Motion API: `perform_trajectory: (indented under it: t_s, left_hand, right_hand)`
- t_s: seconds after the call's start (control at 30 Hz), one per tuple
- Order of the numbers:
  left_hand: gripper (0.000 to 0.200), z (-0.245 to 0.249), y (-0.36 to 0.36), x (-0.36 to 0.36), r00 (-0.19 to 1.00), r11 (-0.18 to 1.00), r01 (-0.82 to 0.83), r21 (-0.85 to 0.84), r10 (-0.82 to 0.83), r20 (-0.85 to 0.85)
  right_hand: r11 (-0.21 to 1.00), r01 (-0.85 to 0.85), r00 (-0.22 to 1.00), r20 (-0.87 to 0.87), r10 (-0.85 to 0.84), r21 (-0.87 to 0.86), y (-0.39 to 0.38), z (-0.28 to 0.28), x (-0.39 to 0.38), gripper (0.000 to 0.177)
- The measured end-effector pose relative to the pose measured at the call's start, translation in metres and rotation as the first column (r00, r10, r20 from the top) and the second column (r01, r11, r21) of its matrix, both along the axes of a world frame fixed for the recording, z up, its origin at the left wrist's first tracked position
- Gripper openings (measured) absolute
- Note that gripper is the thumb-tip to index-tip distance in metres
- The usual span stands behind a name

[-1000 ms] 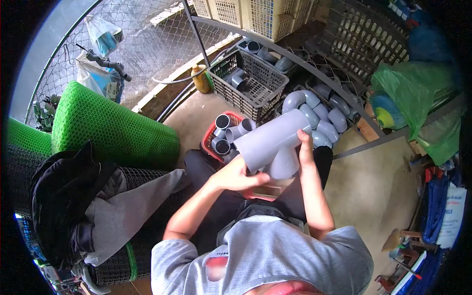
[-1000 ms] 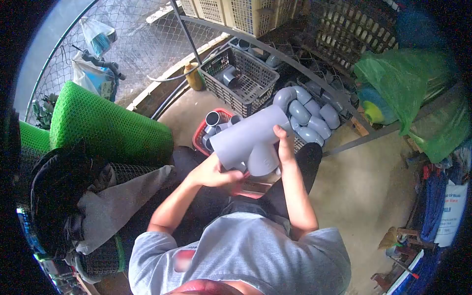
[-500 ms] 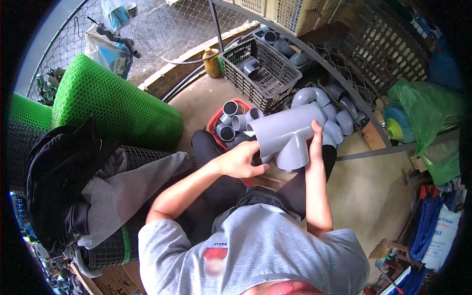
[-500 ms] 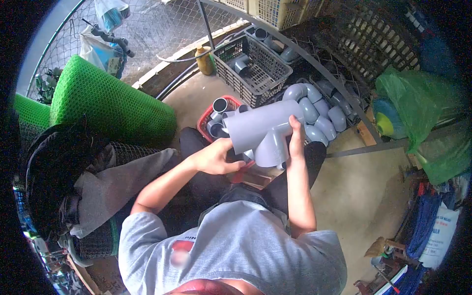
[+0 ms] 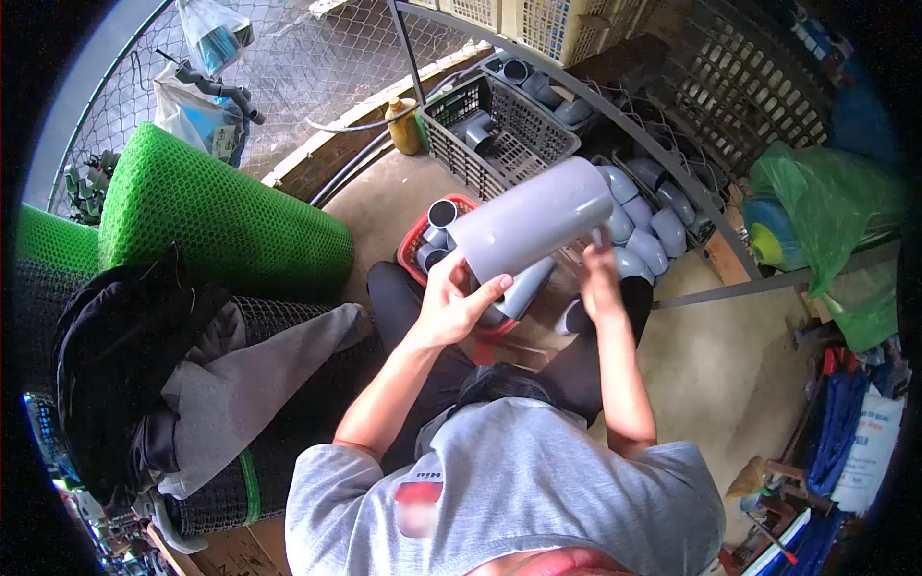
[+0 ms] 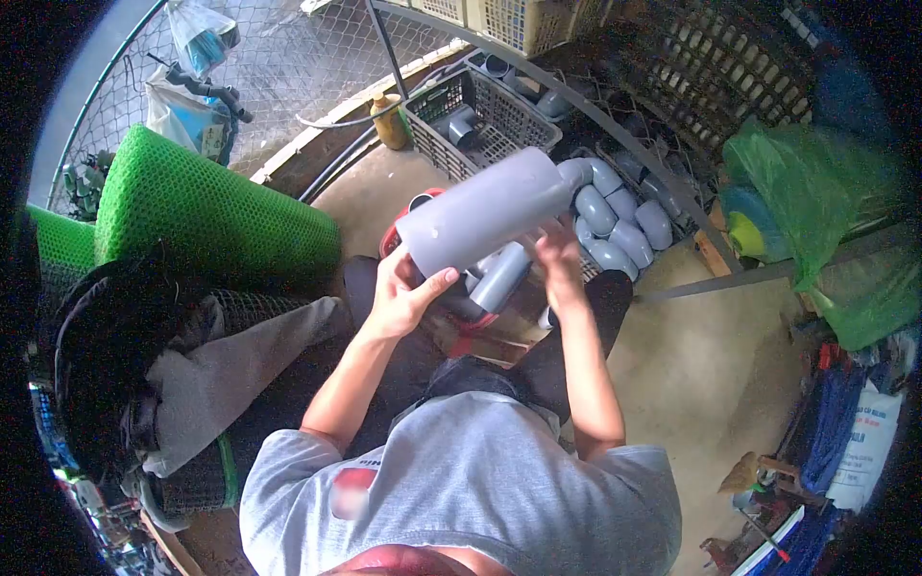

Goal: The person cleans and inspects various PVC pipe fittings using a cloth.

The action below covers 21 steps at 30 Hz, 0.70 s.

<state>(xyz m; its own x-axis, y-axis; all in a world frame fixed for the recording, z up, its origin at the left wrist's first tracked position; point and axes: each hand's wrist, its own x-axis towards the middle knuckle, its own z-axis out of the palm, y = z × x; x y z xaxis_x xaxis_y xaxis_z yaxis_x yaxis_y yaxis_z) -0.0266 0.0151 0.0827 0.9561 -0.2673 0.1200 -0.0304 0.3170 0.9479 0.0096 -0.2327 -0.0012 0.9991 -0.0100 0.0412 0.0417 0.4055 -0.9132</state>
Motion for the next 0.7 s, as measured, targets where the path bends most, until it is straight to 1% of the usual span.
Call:
perform_trajectory:
  t_s: [0.03,0.07,0.1,0.13,0.17,0.23,0.27,0.3,0.33,0.37,0.4,0.43,0.47,0.5,0.57,0.6,0.63,0.67,0.7]
  left_hand:
    - [0.052,0.001,0.001,0.004,0.999,1.0,-0.021,0.013,0.02,0.049]
    - [0.054,0.003,0.002,0.008,1.0,0.998,-0.026,-0.053,0.025,-0.014]
    - [0.054,0.003,0.003,0.009,1.0,0.998,-0.021,-0.051,0.02,-0.015]
    - [0.055,0.004,0.004,0.01,0.995,0.997,0.014,-0.071,-0.02,-0.098]
    - [0.056,0.005,0.005,0.011,0.982,0.995,0.045,-0.092,-0.061,-0.177]
    - [0.057,0.007,0.0,0.009,0.982,0.997,0.041,-0.063,-0.051,-0.179]
    - [0.059,0.005,0.0,0.01,0.971,1.0,0.005,-0.014,-0.009,-0.24]
    - [0.06,0.002,0.0,0.012,0.954,0.999,-0.029,0.037,0.039,-0.296]
    - [0.059,-0.001,0.002,0.014,0.959,0.995,-0.05,0.088,0.073,-0.274]
    - [0.059,-0.009,0.008,0.016,0.958,0.994,-0.049,0.094,0.074,-0.277]
    - [0.061,-0.018,0.016,0.018,0.947,0.972,-0.03,0.234,0.103,-0.303]
    - [0.063,-0.024,0.023,0.02,0.937,0.93,-0.006,0.368,0.133,-0.322]
    - [0.067,-0.026,0.028,0.018,0.93,0.91,0.021,0.413,0.134,-0.343]
    - [0.064,-0.032,0.031,0.016,0.891,0.922,-0.001,0.388,0.177,-0.418]
    - [0.042,-0.035,0.041,0.01,0.773,0.968,-0.145,0.207,0.241,-0.587]
    - [0.037,-0.045,0.056,0.01,0.758,0.975,-0.164,0.151,0.223,-0.613]
    - [0.033,-0.055,0.071,0.01,0.767,0.963,-0.207,0.172,0.269,-0.583]
    - [0.032,-0.06,0.086,0.011,0.794,0.956,-0.278,0.096,0.285,-0.537]
    - [0.031,-0.055,0.092,0.011,0.816,0.939,-0.344,0.015,0.307,-0.491]
  right_hand:
    - [0.993,-0.099,0.995,-0.026,0.101,0.065,0.006,-0.003,-0.009,0.107]
    - [0.995,-0.096,0.994,0.05,0.096,-0.004,0.013,-0.01,-0.008,0.109]
    - [0.993,-0.089,0.988,0.122,0.097,-0.072,0.016,-0.021,-0.007,0.111]
    - [0.976,-0.066,0.991,0.097,0.087,-0.206,0.012,-0.026,-0.008,0.108]
    - [0.978,-0.062,0.992,0.095,0.082,-0.202,0.007,-0.032,-0.007,0.108]
    - [0.992,-0.112,0.993,0.029,0.111,0.049,0.001,-0.045,-0.003,0.098]
    - [0.987,-0.133,0.991,0.044,0.13,0.095,0.004,-0.025,-0.005,0.086]
    - [0.986,-0.13,0.991,0.047,0.126,0.102,0.004,-0.023,-0.006,0.086]
    - [0.991,-0.124,0.992,-0.01,0.124,0.055,0.004,-0.023,-0.008,0.082]
    - [0.993,-0.121,0.99,-0.072,0.121,0.007,0.003,-0.025,-0.011,0.078]
    - [0.993,-0.119,0.99,-0.077,0.119,0.013,0.002,-0.027,-0.014,0.078]
    - [0.987,-0.16,0.979,-0.136,0.155,-0.024,0.001,-0.028,-0.015,0.074]
    - [0.978,-0.202,0.962,-0.198,0.187,-0.058,-0.001,-0.03,-0.018,0.071]
    - [0.979,-0.198,0.962,-0.204,0.183,-0.054,-0.001,-0.034,-0.023,0.071]
    - [0.93,-0.366,0.869,-0.342,0.357,0.042,0.002,-0.047,-0.037,0.074]
    - [0.909,-0.395,0.834,-0.364,0.416,0.135,0.006,-0.04,-0.047,0.077]
    - [0.873,-0.429,0.778,-0.395,0.488,0.233,0.007,-0.041,-0.055,0.078]
    - [0.866,-0.403,0.761,-0.417,0.497,0.297,0.008,-0.05,-0.064,0.078]
    - [0.855,-0.376,0.741,-0.437,0.509,0.358,0.011,-0.064,-0.072,0.079]
